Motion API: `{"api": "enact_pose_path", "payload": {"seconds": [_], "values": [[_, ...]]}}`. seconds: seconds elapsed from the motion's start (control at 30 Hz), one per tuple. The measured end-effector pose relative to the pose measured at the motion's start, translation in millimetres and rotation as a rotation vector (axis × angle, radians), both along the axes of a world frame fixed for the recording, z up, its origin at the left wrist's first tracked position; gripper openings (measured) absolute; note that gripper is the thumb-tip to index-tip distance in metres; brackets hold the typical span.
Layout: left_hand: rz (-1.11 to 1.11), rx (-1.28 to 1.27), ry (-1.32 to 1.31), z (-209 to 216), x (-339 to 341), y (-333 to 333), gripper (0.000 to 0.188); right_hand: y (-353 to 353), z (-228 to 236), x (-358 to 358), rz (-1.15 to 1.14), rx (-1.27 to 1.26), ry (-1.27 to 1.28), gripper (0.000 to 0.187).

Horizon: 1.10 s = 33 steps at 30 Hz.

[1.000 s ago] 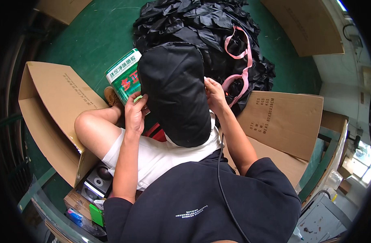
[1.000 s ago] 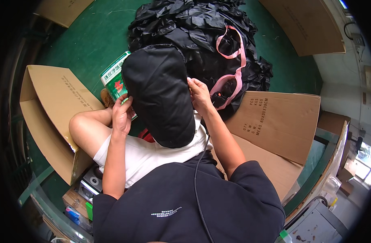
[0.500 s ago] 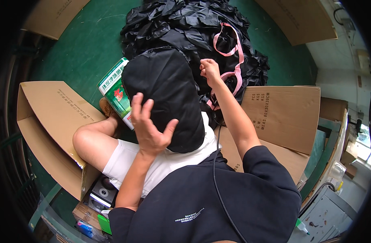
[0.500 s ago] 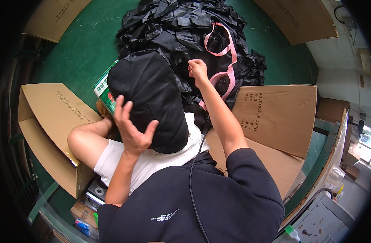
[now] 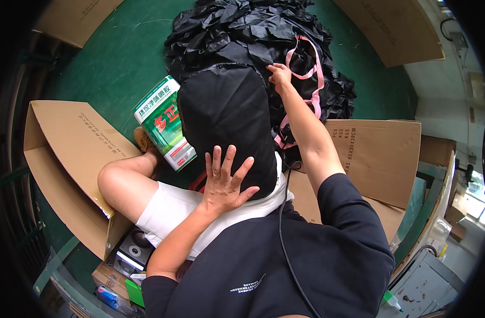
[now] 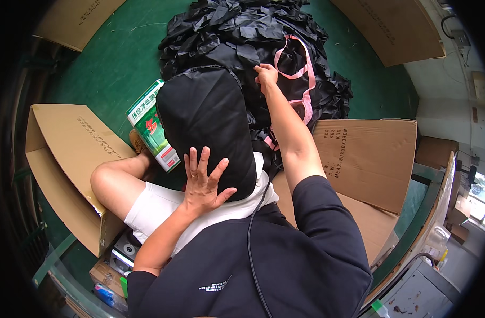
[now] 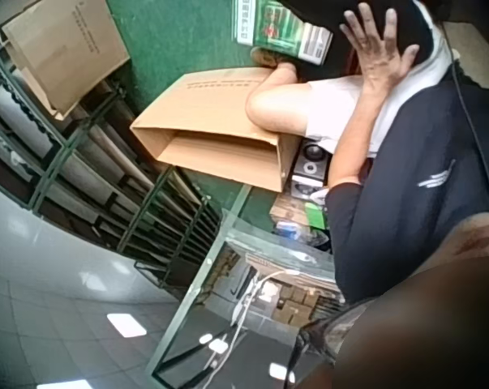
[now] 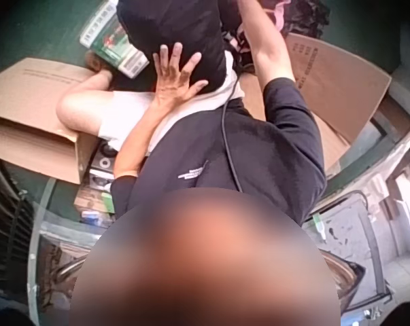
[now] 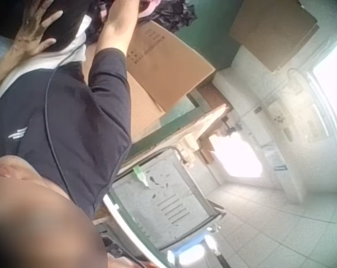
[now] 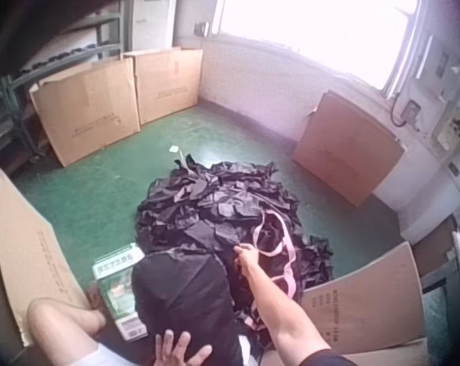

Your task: Inspecting and checking black fabric covers from a large pile.

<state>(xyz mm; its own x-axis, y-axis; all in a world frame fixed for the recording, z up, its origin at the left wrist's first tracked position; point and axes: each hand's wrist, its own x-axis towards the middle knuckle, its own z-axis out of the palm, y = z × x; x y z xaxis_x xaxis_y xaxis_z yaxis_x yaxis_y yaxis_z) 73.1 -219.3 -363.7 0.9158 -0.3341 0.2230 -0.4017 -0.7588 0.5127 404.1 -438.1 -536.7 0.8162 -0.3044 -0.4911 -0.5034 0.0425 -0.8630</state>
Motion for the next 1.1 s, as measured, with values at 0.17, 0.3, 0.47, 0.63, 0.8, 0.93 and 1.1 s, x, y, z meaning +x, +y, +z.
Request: {"api": "enact_pose_path", "payload": {"seconds": [0.17,0.3,0.47,0.63,0.8,0.93,1.1], "values": [[-0.005,-0.023,-0.010,-0.9,2.0,0.8,0.074,8.5,38.2,-4.7,0.079,0.074,-0.369,0.019],[0.004,-0.034,-0.020,3.0,2.0,1.9,0.072,2.4,110.3,-12.0,0.259,0.045,-0.664,0.017],[0.020,-0.037,-0.036,8.7,0.9,2.5,0.072,0.2,215.7,-36.1,0.224,-0.002,-0.857,0.021],[0.012,-0.078,-0.060,27.0,7.6,5.3,0.064,-19.0,267.3,-50.9,0.134,0.087,-0.971,0.014],[0.059,-0.256,-0.136,46.3,24.1,16.9,0.040,-7.7,312.8,-78.3,0.198,0.284,-1.077,0.016],[0.059,-0.602,0.147,70.0,40.8,22.6,0.029,19.5,334.4,-111.3,0.223,0.282,-1.164,0.013],[0.062,-1.740,0.642,100.0,68.9,18.1,0.053,68.4,334.9,-196.4,0.402,-0.191,-1.327,0.012]]}}
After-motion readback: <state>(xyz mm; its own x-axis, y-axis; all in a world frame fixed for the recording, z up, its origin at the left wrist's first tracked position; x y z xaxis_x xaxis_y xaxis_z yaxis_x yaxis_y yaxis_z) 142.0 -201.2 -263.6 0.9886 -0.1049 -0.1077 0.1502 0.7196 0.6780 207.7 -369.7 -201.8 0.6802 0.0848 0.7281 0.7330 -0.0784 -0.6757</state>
